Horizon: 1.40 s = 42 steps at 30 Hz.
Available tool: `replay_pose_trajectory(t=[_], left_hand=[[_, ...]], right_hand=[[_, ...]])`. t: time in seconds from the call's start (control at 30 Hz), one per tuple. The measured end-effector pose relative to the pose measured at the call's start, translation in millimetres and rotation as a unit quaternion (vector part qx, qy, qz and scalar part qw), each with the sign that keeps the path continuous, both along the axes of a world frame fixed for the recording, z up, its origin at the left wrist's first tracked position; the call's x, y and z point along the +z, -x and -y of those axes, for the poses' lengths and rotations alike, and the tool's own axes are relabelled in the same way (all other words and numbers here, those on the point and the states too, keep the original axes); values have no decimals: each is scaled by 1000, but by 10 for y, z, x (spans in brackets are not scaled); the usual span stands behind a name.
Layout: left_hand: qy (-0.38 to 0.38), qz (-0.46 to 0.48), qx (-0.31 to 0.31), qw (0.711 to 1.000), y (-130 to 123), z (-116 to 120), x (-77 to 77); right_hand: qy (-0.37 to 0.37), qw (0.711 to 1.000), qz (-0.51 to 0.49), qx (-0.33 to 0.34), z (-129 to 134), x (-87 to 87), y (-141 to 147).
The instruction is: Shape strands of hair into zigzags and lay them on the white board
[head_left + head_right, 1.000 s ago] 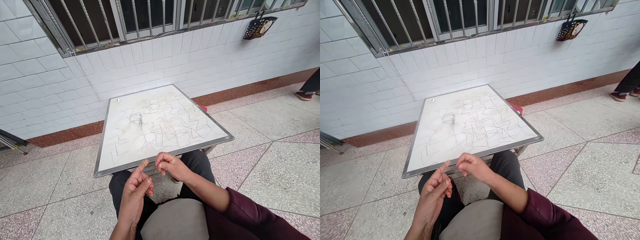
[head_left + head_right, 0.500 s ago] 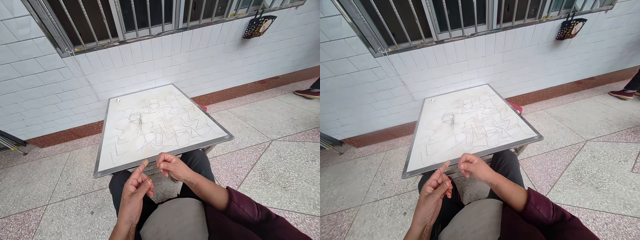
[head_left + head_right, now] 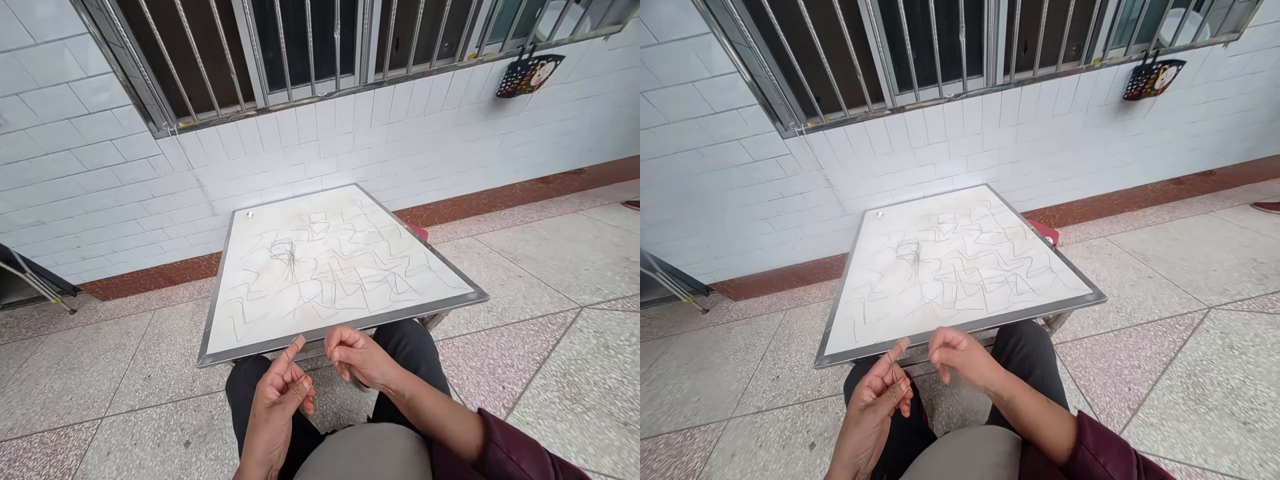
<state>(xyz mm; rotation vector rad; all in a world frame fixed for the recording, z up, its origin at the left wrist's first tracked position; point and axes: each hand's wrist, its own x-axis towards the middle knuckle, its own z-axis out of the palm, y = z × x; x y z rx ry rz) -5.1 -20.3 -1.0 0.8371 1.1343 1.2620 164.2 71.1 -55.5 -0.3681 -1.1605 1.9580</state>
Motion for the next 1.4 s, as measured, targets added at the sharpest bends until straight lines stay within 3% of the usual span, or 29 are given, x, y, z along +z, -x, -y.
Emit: replay_pose_trajectory(t=[0.23, 0.37, 0.47, 0.57, 0.63, 0.73, 0.87, 0.97, 1.1, 1.27, 1.4], left_hand=[[-18, -15, -8, 1000, 6, -36, -175], [-27, -29, 52, 998, 137, -26, -285], [-33, -41, 108, 993, 252, 10, -366], [-24, -49, 144, 988, 293, 28, -422], [-17, -56, 159, 985, 282, 17, -437], [-12, -71, 165, 984, 251, -24, -441], [-16, -90, 160, 983, 233, -94, -454], [-14, -108, 158, 981, 219, -155, -453], [-22, -123, 159, 979, 164, -273, -411], [-14, -165, 163, 972, 123, -436, -401], [2, -195, 189, 962, 261, -492, -479]], right_hand=[[41, 995, -2, -89, 79, -107, 108], [84, 977, 0, -194, -64, -202, -81], [50, 968, 62, -236, -141, -387, -277], [7, 969, 160, -186, -41, -714, -359], [-33, 969, 220, -107, 88, -989, -369], [-142, 943, 300, -12, 236, -1389, -418], [-242, 897, 370, -18, 260, -1732, -605], [-278, 871, 403, -49, 238, -1823, -743], [-303, 848, 432, -40, 234, -1847, -864], [-330, 837, 432, -53, 259, -1849, -1005], [-359, 830, 409, -118, 305, -1852, -1123]])
